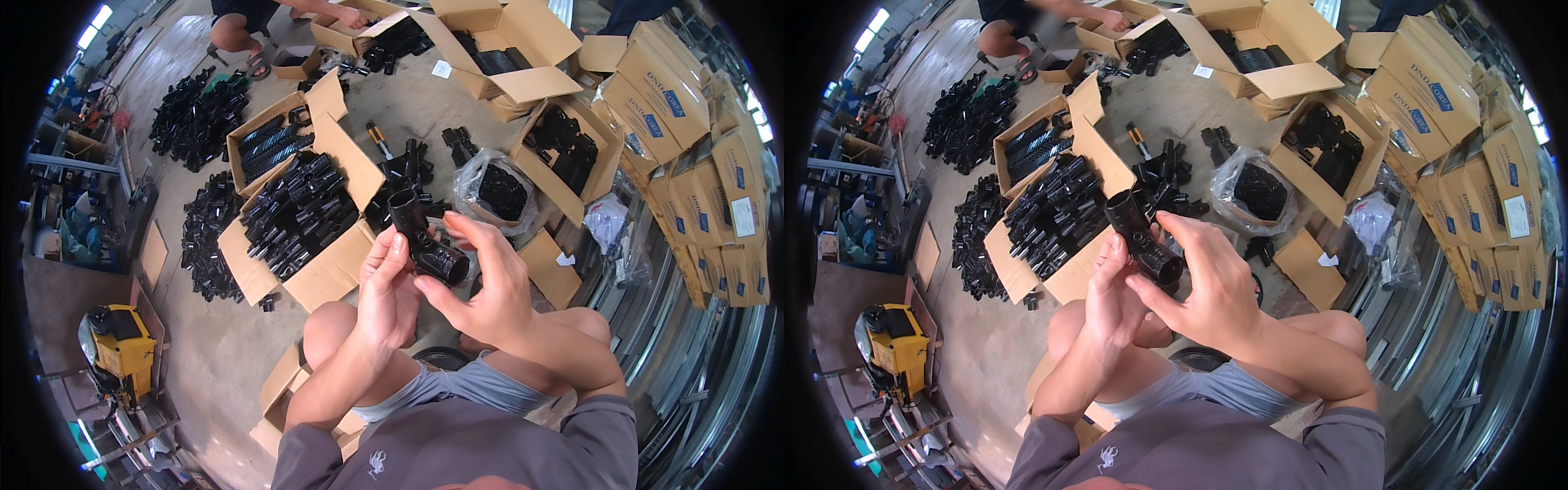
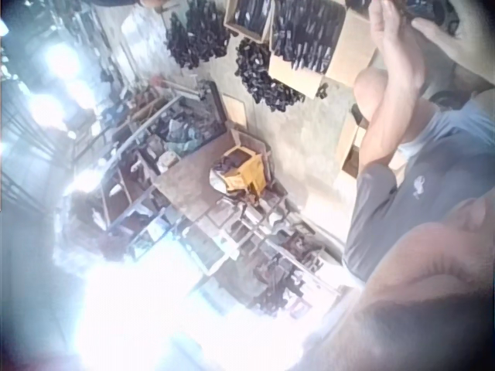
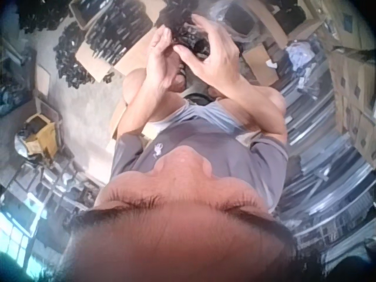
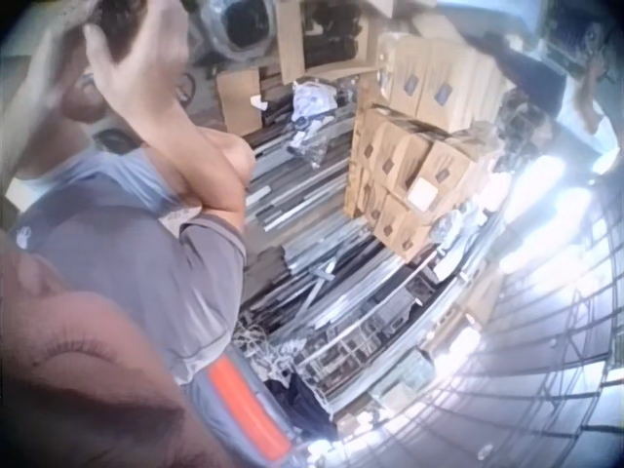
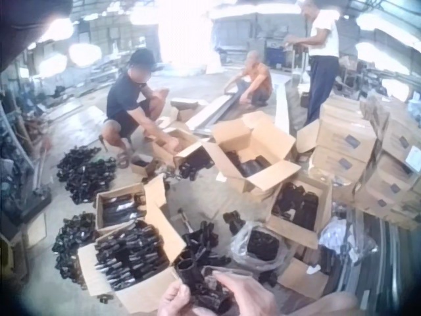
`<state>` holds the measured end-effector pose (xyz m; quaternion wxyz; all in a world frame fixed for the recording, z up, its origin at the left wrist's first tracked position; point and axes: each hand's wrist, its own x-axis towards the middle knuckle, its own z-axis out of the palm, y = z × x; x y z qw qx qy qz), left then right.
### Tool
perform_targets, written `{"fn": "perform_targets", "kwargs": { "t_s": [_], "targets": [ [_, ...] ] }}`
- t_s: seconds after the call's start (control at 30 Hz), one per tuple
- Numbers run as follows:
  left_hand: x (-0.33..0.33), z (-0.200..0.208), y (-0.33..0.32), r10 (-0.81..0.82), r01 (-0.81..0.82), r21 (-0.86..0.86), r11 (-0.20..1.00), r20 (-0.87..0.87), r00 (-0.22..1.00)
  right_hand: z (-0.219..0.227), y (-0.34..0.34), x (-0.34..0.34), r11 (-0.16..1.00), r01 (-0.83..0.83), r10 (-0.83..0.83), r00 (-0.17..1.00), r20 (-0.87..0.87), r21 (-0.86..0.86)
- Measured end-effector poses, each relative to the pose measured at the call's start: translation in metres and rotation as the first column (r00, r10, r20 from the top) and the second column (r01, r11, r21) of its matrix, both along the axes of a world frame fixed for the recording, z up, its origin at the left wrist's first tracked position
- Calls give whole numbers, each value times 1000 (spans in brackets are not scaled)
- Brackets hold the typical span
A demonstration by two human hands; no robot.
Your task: The person sits on the floor in a workshop and assembles small black plastic components by hand. They pick up individual parts from a pile, fit them together, and place the assembled units into a nearby cardboard box.
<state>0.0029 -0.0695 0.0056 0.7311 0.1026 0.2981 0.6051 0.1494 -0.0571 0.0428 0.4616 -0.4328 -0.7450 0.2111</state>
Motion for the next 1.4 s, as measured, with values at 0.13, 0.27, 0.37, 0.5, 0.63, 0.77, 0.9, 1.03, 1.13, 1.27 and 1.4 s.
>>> {"fn": "perform_targets", "kwargs": {
  "t_s": [0.13, 0.27, 0.37, 0.5, 0.63, 0.77, 0.9, 1.03, 1.13, 1.27, 1.4],
  "targets": [
    [-2, 7, -1, -40, 45, -70, 997, 71, 997, 3, -5, 0, 999, -33, 32, 997, 66, 26],
    [-2, 7, -1, -56, 61, -70, 996, 71, 996, 1, -4, 0, 998, -30, 24, 996, 86, 59],
    [-1, 4, -1, -29, 31, -104, 994, 27, 999, -3, -1, 2, 992, -31, 17, 993, 118, 122],
    [-1, -14, 0, 82, -87, -83, 993, -64, 995, -4, 1, -4, 995, 24, -22, 999, 24, -96],
    [1, -18, 1, 115, -133, -136, 982, -134, 984, -11, 13, 1, 854, -51, 5, 996, -90, -519],
    [6, -9, -1, 2, -30, -153, 988, -181, 983, -18, 18, 12, 655, -145, -68, 966, -249, -741],
    [2, -7, 0, -183, 174, -70, 982, -146, 972, -27, 23, 22, 674, -193, -36, 956, -292, -713],
    [6, -12, -5, -227, 199, -175, 964, -161, 961, -32, 34, 26, 656, -235, -64, 930, -363, -717],
    [6, -15, -3, -139, 98, -183, 978, -231, 963, -35, 42, 31, 664, -213, 26, 965, -262, -716],
    [8, -29, -4, -92, 39, -138, 990, -403, 911, -50, 58, 31, 667, -175, 93, 984, -153, -724],
    [11, -28, -9, -98, 60, -89, 994, -523, 847, -103, 92, 28, 712, 18, 51, 996, 78, -702]
  ]
}}
